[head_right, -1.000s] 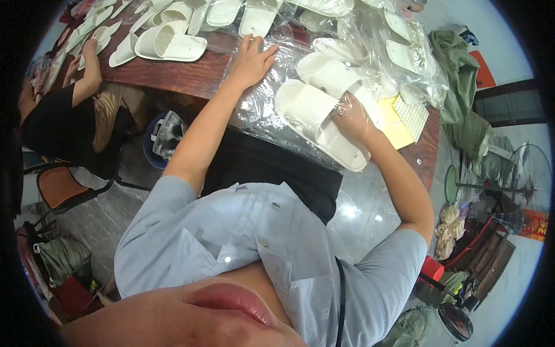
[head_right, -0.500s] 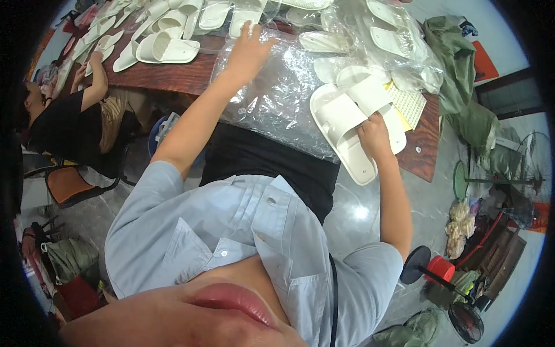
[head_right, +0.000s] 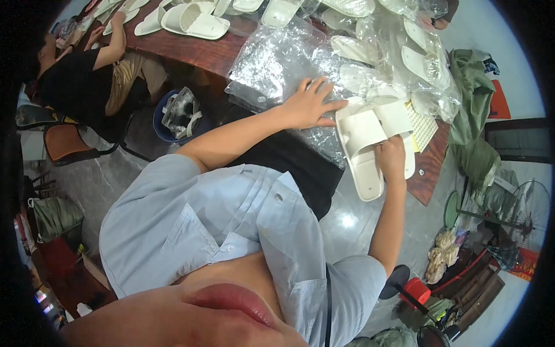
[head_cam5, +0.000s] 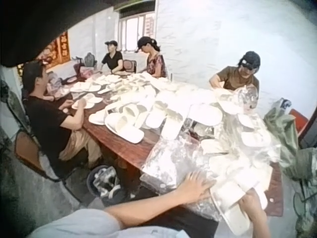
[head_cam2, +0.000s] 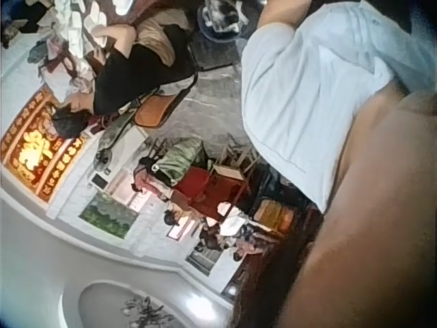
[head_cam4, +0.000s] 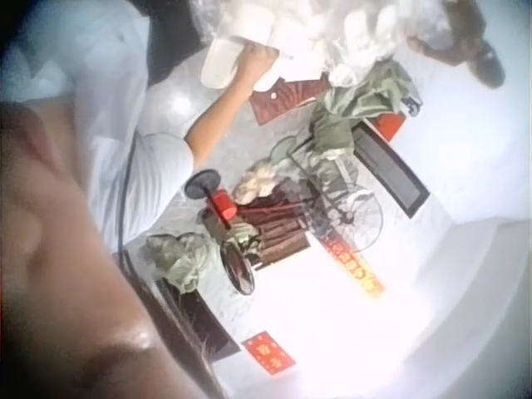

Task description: Sorting white sandals and placing them into plastic bags.

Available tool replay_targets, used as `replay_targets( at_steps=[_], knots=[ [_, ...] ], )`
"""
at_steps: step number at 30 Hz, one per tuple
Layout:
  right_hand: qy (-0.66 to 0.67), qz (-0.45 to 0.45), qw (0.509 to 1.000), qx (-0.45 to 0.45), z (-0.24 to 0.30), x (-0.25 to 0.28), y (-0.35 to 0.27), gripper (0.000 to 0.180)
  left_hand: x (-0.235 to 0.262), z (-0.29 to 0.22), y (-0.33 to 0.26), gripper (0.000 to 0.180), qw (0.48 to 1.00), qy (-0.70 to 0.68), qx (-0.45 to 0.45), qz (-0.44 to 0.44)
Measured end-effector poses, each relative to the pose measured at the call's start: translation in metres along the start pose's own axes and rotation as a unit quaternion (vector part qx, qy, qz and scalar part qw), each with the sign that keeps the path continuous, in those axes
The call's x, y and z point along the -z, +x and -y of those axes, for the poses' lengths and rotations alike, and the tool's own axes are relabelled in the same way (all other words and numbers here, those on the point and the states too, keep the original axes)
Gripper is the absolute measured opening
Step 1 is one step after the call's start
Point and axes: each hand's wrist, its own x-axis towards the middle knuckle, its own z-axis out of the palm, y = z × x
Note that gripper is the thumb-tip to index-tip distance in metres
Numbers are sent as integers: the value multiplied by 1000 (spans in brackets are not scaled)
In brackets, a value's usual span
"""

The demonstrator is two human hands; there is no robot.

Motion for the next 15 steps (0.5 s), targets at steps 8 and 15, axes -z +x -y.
replay_targets(
  at_steps=[8, 15],
  knots=[
    [53, -81, 980, -175, -4, 72, -35, 17, 2, 3, -1, 58, 999, 32, 7, 16],
    [384, -261, 874, -148, 117, 153, -6, 30, 2, 3, 1, 54, 1000, 10, 6, 5]
  ],
)
